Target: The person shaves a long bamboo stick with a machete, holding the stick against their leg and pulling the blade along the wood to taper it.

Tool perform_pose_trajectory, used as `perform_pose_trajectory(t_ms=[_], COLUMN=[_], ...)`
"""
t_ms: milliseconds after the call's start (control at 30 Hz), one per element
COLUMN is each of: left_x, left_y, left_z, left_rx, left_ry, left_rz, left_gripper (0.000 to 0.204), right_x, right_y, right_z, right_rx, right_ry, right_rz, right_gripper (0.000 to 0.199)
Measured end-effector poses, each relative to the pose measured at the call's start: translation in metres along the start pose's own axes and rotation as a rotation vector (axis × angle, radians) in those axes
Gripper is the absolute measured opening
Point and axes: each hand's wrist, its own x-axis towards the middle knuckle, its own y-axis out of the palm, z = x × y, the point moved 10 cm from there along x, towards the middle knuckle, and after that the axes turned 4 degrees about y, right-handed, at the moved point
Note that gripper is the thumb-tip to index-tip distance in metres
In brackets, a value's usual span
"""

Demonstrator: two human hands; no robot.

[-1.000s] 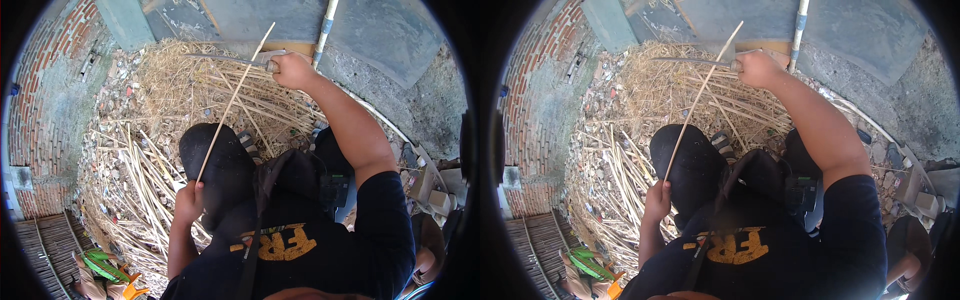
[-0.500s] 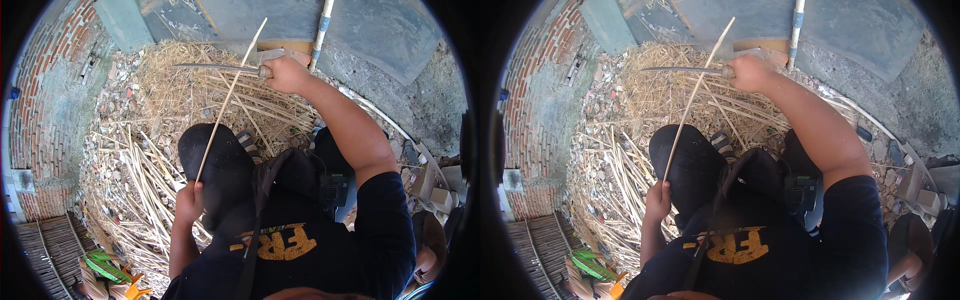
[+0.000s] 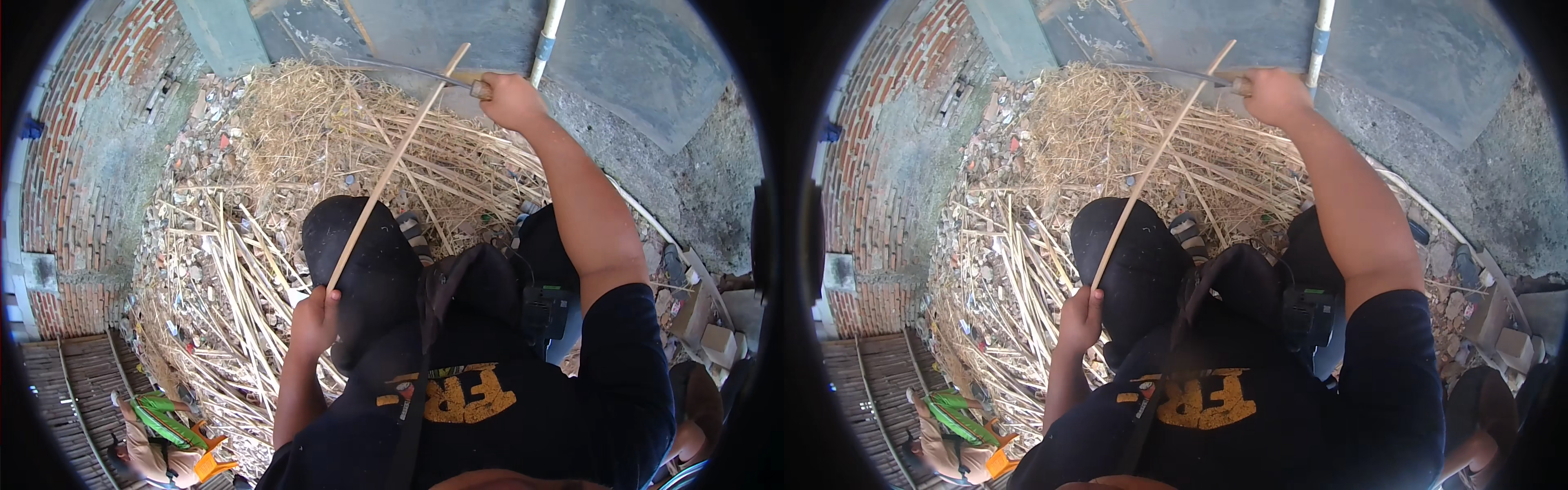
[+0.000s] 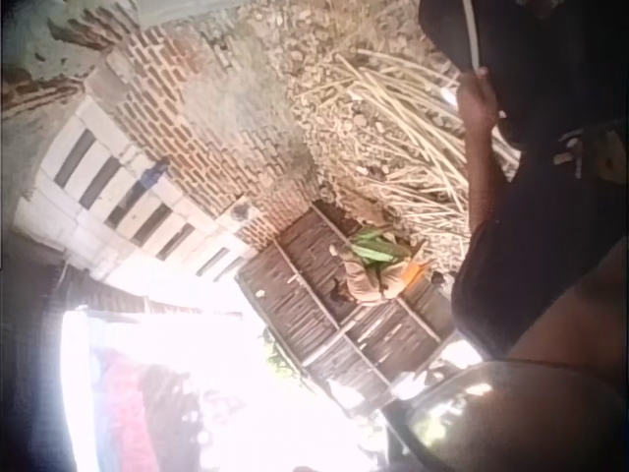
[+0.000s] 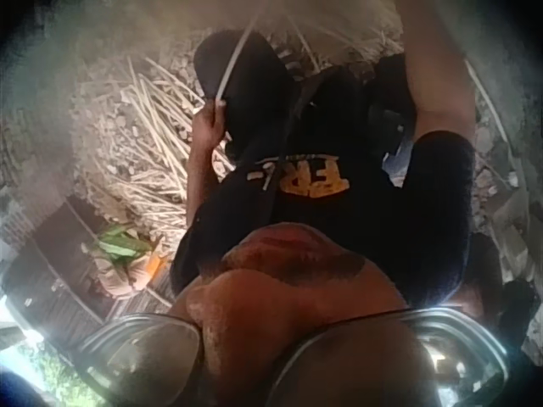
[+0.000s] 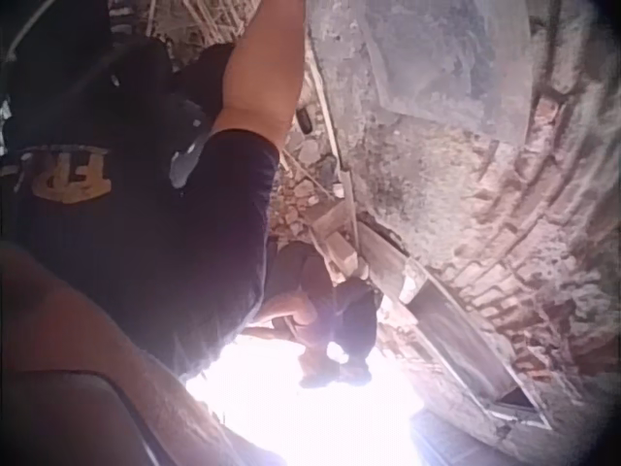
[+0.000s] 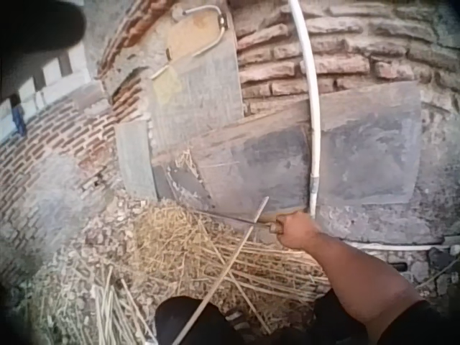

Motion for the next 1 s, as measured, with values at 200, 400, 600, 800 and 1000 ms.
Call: perform_pose_trajectory(t_ms=[200,400,600,800,1000], left_x=[-0.007,-0.03,-0.085,-0.137,-0.183], left_y=[-0.008,-0.033,-0.067,-0.108,-0.151], left_z=[0.002,0.032,0.097,0.143,0.285], left_rx=[-0.064,-0.046,0.057,0.254,0.491], left_ry=[-0.06,-0.1,-0.2,-0.376,-0.768], left_rz=[-0.013,-0.219,-0.489,-0.622,-0.551], left_gripper=[0.042,0.043,0.045,0.046,0.048], right_x=[-0.011,-0.016,-0.008,-0.007,-0.008], right_y=[-0.032,-0.044,-0.039,-0.03,-0.018], right_z=[-0.018,-0.043,-0.067,-0.085,-0.095], right_rx=[0.112,0.196,0.239,0.26,0.256], right_ry=[0.014,0.028,0.052,0.084,0.134], right_rz=[-0.103,-0.165,-0.162,-0.092,-0.022], right_gripper=[0.038,0.043,0.049,0.05,0.052])
